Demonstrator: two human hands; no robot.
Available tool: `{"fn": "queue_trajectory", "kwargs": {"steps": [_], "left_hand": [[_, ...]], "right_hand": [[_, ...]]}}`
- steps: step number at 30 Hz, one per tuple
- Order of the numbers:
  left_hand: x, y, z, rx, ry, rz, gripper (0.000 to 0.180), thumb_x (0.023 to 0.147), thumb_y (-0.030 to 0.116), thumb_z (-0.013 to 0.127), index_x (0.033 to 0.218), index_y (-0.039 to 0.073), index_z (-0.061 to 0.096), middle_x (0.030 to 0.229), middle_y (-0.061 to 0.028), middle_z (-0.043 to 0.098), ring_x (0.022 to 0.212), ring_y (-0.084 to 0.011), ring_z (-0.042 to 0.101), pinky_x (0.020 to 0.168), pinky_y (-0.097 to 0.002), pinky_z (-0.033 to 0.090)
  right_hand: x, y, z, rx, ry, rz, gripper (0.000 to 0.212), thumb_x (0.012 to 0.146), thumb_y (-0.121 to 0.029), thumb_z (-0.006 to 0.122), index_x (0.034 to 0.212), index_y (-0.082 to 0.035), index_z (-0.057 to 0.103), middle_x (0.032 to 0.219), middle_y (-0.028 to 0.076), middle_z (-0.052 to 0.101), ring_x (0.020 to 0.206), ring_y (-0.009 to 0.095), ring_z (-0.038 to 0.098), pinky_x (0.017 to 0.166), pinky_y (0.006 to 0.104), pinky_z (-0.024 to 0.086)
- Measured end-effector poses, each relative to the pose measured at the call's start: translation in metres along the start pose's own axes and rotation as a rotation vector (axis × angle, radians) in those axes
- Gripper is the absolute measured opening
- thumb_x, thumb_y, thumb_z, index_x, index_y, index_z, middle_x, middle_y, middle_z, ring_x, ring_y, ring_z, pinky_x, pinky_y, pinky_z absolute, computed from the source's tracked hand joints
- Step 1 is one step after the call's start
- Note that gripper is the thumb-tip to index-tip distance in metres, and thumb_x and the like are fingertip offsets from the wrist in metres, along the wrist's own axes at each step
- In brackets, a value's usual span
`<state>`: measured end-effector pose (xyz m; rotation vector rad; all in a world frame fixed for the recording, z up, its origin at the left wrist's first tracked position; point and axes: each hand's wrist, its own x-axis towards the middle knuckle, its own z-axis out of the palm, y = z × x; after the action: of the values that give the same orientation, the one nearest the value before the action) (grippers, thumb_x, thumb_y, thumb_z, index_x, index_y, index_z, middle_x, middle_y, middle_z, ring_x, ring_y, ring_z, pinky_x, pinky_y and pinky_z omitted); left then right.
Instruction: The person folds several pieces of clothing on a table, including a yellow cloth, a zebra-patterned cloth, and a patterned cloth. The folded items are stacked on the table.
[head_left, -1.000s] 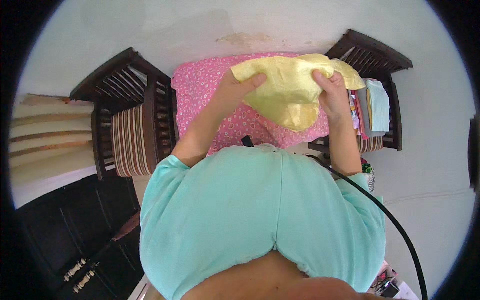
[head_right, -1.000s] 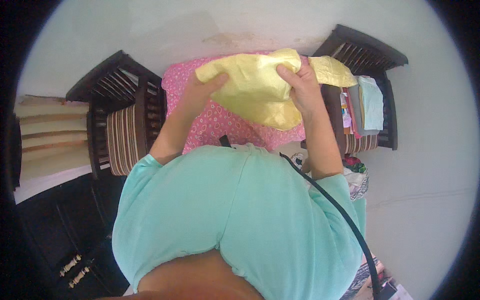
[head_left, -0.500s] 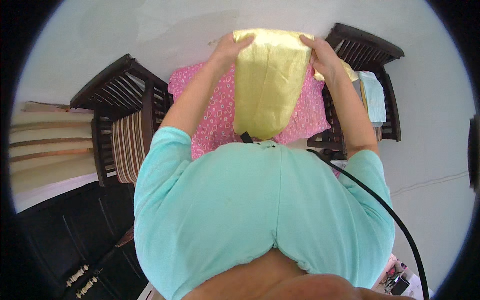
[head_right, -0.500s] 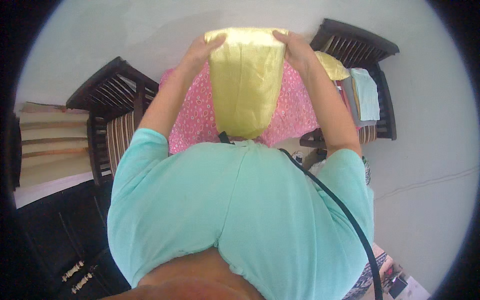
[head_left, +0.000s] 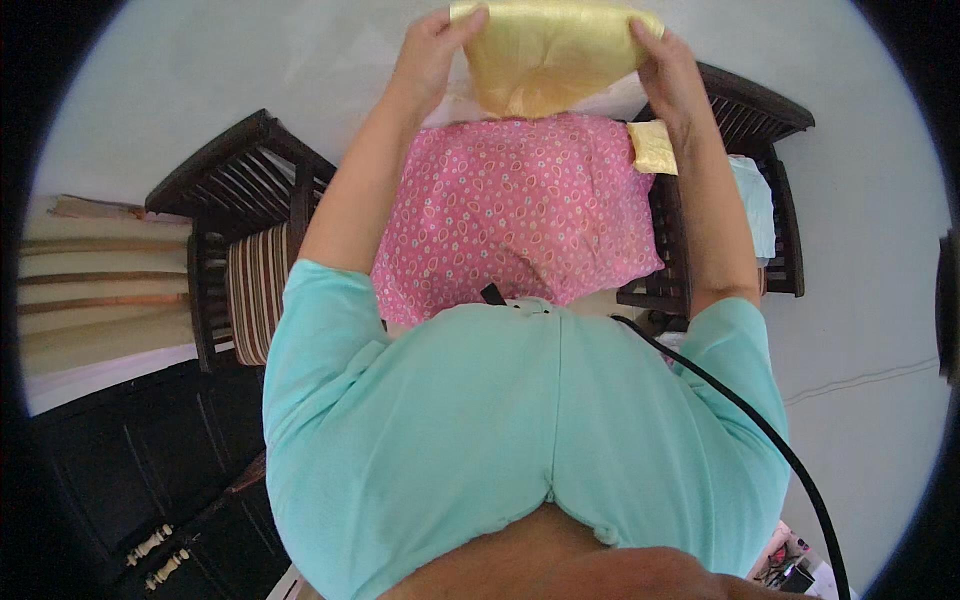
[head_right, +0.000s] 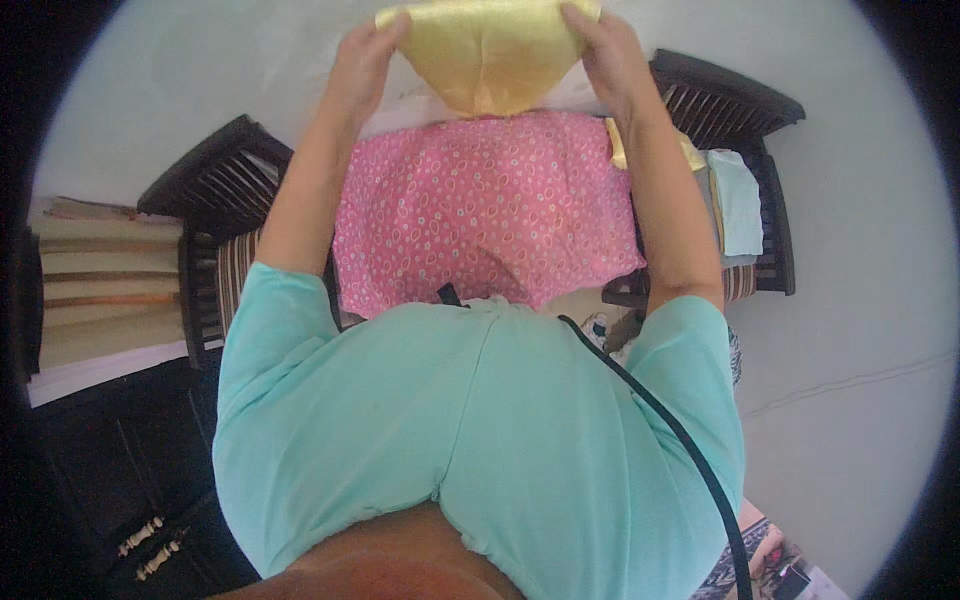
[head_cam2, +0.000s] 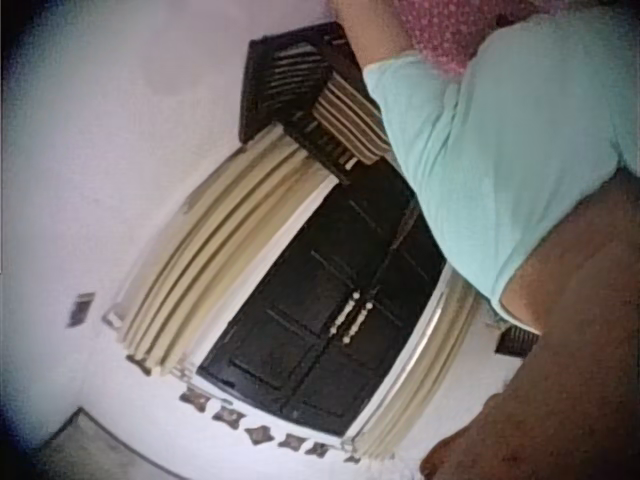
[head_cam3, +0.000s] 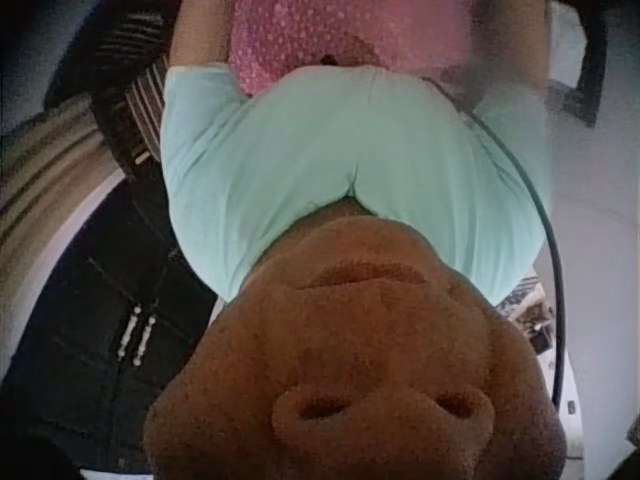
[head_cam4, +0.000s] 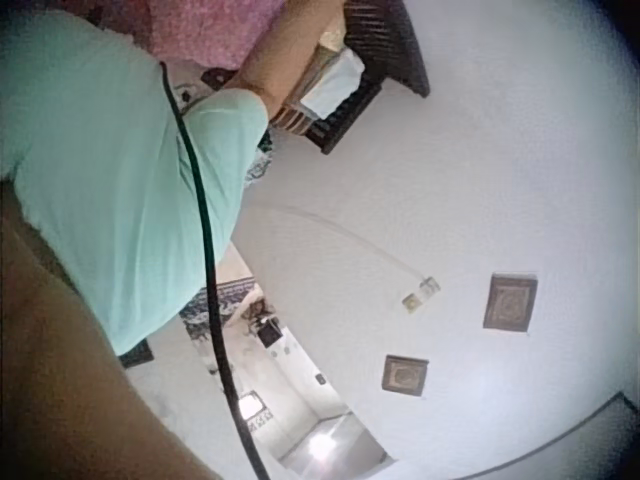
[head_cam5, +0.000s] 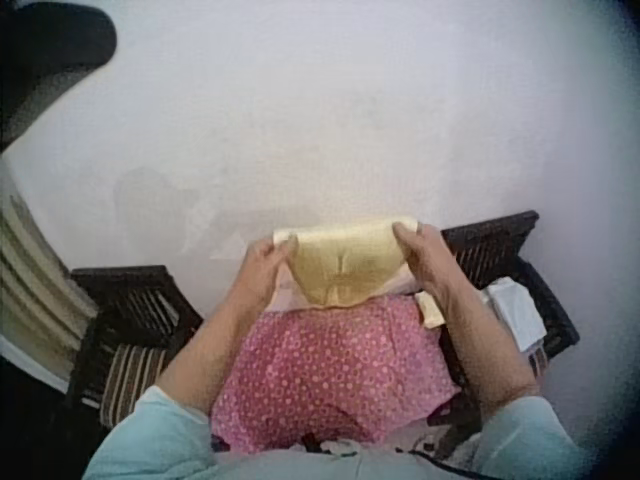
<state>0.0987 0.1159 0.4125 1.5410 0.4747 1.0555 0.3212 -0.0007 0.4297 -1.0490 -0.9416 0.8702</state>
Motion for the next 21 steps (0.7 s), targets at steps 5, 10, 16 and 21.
{"fn": "queue_trajectory", "kwargs": {"steps": [5,10,16,21], "left_hand": [[-0.100,-0.054,-0.002,0.139,-0.063,-0.382,0.028,0.083,0.024,0.053,0.096,0.000,0.060,0.086,-0.0013,0.059,0.077,-0.0088,0.051,0.071,-0.0253,0.041],[-0.202,-0.136,-0.011,0.119,-0.169,-0.727,0.028,0.082,0.025,0.054,0.094,0.001,0.060,0.079,0.0006,0.057,0.071,-0.0070,0.049,0.065,-0.0246,0.040],[-0.311,-0.233,-0.011,-0.113,-0.131,-0.945,0.026,0.082,0.024,0.053,0.092,0.000,0.060,0.074,0.0024,0.056,0.066,-0.0066,0.047,0.059,-0.0232,0.040],[-0.327,-0.231,-0.004,0.011,-0.151,-0.903,0.028,0.082,0.025,0.053,0.089,-0.002,0.060,0.070,0.0017,0.057,0.063,-0.0063,0.048,0.056,-0.0233,0.040]], "right_hand": [[-0.067,0.092,-0.018,0.065,0.034,0.334,0.033,0.083,-0.021,0.054,0.104,0.005,0.053,0.100,0.009,0.057,0.090,0.014,0.052,0.081,0.0276,0.039],[-0.160,0.195,-0.042,-0.131,0.050,0.673,0.032,0.079,-0.025,0.058,0.099,0.000,0.059,0.093,0.006,0.059,0.085,0.013,0.051,0.080,0.0279,0.036],[-0.239,0.251,-0.042,-0.206,0.081,0.912,0.030,0.077,-0.030,0.060,0.088,-0.003,0.061,0.079,0.000,0.058,0.067,0.009,0.046,0.062,0.0224,0.033],[-0.249,0.269,-0.049,-0.288,0.002,0.934,0.028,0.077,-0.026,0.060,0.089,-0.001,0.061,0.080,0.000,0.058,0.070,0.009,0.048,0.065,0.0226,0.036]]}}
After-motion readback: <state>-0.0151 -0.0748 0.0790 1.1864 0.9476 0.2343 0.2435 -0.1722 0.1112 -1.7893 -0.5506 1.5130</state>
